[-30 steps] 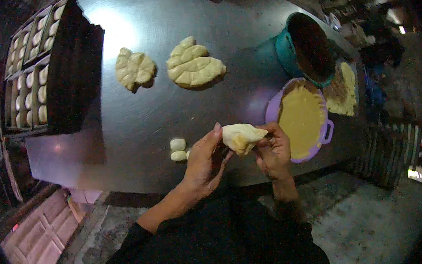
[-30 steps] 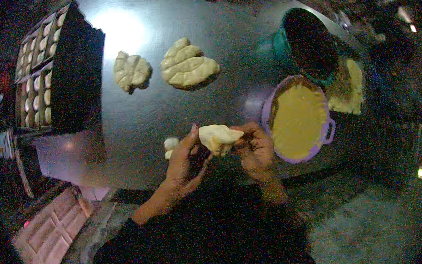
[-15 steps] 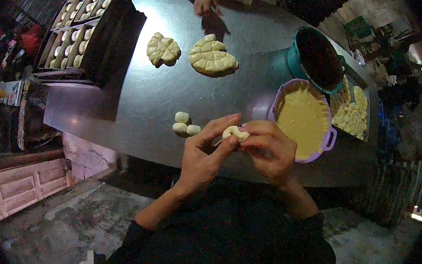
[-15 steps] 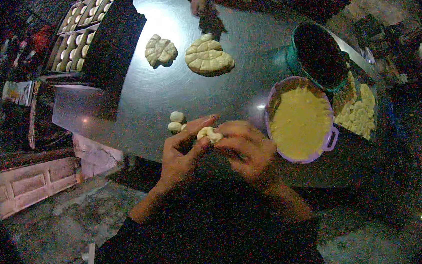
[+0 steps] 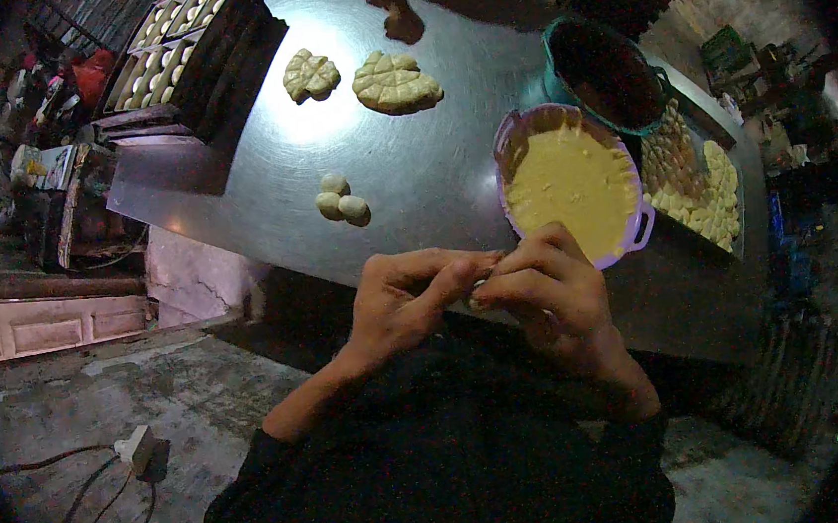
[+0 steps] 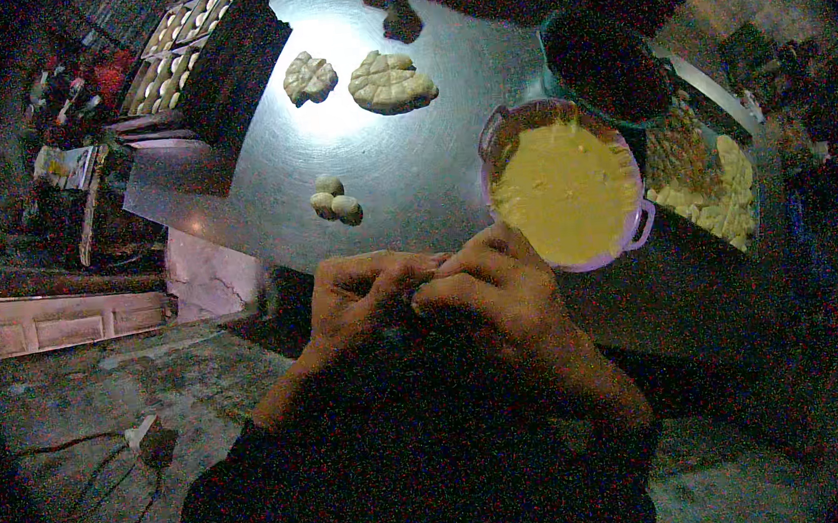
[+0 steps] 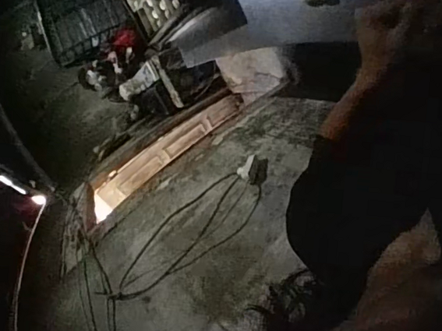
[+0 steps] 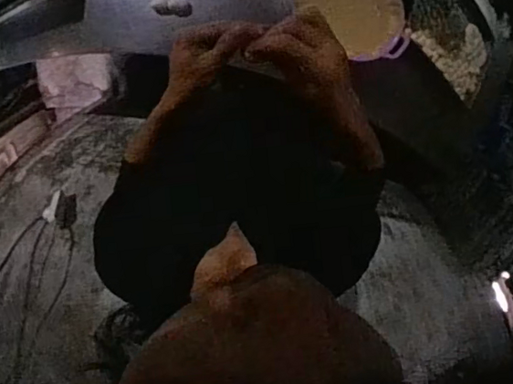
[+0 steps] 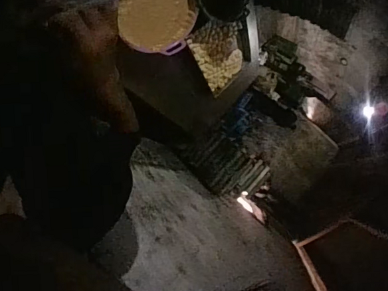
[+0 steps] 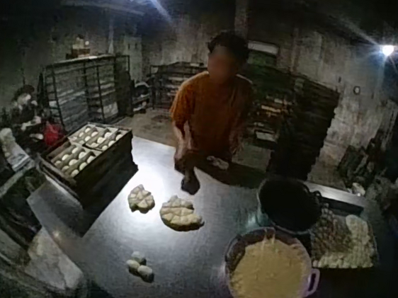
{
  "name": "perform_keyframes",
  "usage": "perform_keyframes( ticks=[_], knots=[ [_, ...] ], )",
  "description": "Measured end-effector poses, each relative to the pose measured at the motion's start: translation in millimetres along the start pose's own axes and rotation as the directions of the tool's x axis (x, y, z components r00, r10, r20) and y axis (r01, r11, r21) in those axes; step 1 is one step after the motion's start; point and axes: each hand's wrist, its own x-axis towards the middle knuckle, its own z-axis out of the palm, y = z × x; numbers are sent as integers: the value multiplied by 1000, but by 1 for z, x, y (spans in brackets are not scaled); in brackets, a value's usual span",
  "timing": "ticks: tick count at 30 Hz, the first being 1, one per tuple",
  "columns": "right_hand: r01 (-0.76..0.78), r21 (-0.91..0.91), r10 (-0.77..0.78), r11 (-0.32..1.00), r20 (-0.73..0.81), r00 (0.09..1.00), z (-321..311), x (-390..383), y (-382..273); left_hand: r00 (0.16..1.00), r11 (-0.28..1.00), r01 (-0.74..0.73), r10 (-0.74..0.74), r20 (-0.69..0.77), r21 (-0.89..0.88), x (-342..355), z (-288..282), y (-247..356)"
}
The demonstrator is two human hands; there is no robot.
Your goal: The person shapes dough into small balls, fills them with a dark filling by hand, and arranges them in metal baking pans on a table.
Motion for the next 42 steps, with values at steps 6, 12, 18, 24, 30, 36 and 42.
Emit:
perform_keyframes(
  ticks=[6,12,18,24,30,36,42],
  knots=[
    [-167,300,204,939,-97,974,-6,-14,-3,841,861,-508,498,211,-10,9,4,-16],
    [-98,253,77,962,91,993,9,2,-10,991,992,39,-23,129,-121,5,-13,-3],
    [-48,-131,58,990,77,995,51,42,14,986,964,121,-89,140,-239,13,-70,-33],
    [-551,420,517,721,204,831,158,66,57,970,999,-41,48,-237,34,29,-138,-76],
    [-901,399,700,173,593,397,231,73,118,983,968,28,18,-184,248,48,-215,-128],
    [-811,-6,810,586,28,585,261,107,165,909,968,172,-85,-408,183,90,-279,-130],
    [-707,-184,723,682,31,690,287,109,172,909,952,215,-114,-400,217,106,-314,-137]
  ],
)
